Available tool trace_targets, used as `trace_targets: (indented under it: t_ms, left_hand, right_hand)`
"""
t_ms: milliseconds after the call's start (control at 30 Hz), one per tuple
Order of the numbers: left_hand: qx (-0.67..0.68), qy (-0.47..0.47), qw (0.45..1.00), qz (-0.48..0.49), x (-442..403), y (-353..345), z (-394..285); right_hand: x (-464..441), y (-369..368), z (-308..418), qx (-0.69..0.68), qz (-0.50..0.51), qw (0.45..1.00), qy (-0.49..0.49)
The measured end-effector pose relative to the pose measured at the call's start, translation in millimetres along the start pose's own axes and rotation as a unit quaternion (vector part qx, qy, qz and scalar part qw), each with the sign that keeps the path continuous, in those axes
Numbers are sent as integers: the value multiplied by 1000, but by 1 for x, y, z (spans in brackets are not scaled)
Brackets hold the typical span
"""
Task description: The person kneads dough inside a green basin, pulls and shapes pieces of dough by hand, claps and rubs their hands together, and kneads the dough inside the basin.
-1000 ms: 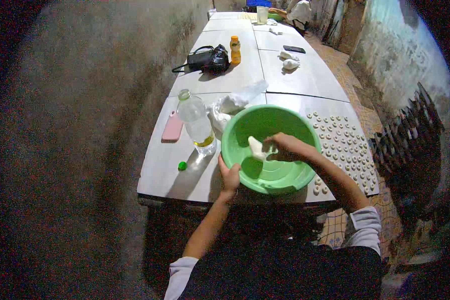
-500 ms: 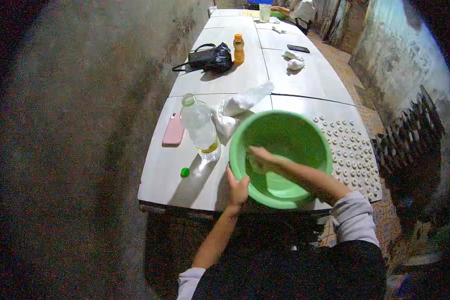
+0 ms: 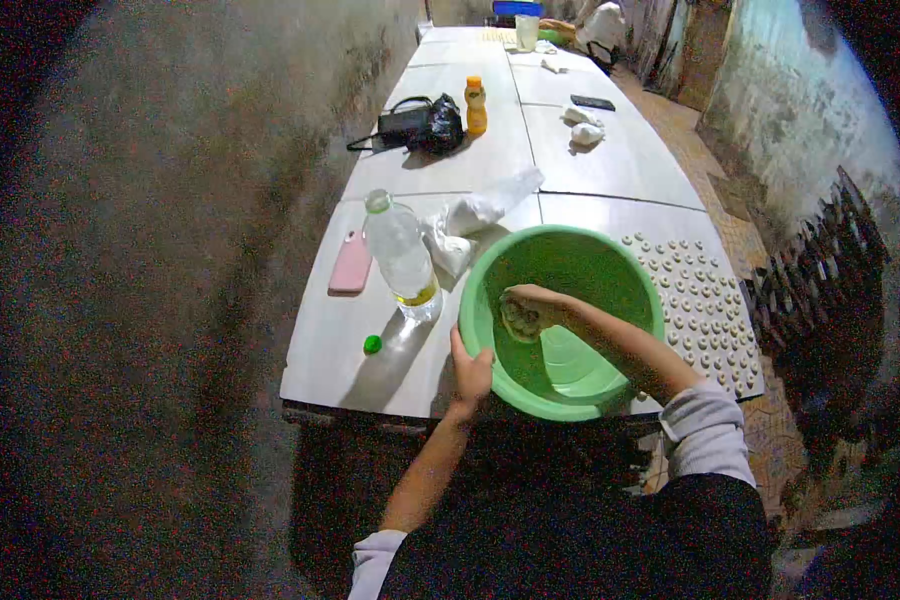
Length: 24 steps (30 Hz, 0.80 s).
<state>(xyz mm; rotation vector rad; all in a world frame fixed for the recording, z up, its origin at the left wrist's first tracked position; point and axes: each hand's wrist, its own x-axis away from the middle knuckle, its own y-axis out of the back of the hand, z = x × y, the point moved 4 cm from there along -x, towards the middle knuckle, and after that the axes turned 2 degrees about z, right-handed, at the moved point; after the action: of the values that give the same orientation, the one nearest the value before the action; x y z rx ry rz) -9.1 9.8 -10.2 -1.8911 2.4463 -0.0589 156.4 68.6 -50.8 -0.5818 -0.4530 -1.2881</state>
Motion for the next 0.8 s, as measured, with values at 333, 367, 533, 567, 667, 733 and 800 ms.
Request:
trace_targets:
  t_ms: [333, 367, 533, 567, 667, 733, 800]
  left_hand:
    - [42, -30, 999, 5, -13, 0, 28]
    - [44, -26, 999, 13, -12, 0, 26]
    - [-1, -45, 999, 19, -14, 3, 33]
    - [12, -26, 1000, 11, -9, 3, 31]
    - [8, -30, 999, 19, -3, 3, 14]
    - [49, -34, 998, 20, -4, 4, 17]
    - [74, -41, 996, 26, -6, 1, 12]
  right_hand:
    - [36, -10, 39, 41, -14, 993, 112]
    - [12, -5, 21, -2, 0, 996, 90]
    - [-26, -5, -24, 61, -132, 989, 19]
    - [-48, 3, -33, 161, -117, 977, 78]
    - [-64, 8, -36, 295, -118, 941, 115]
    - [-58, 4, -26, 447, -65, 860, 238]
    - [-41, 6, -22, 332, 13, 925, 184]
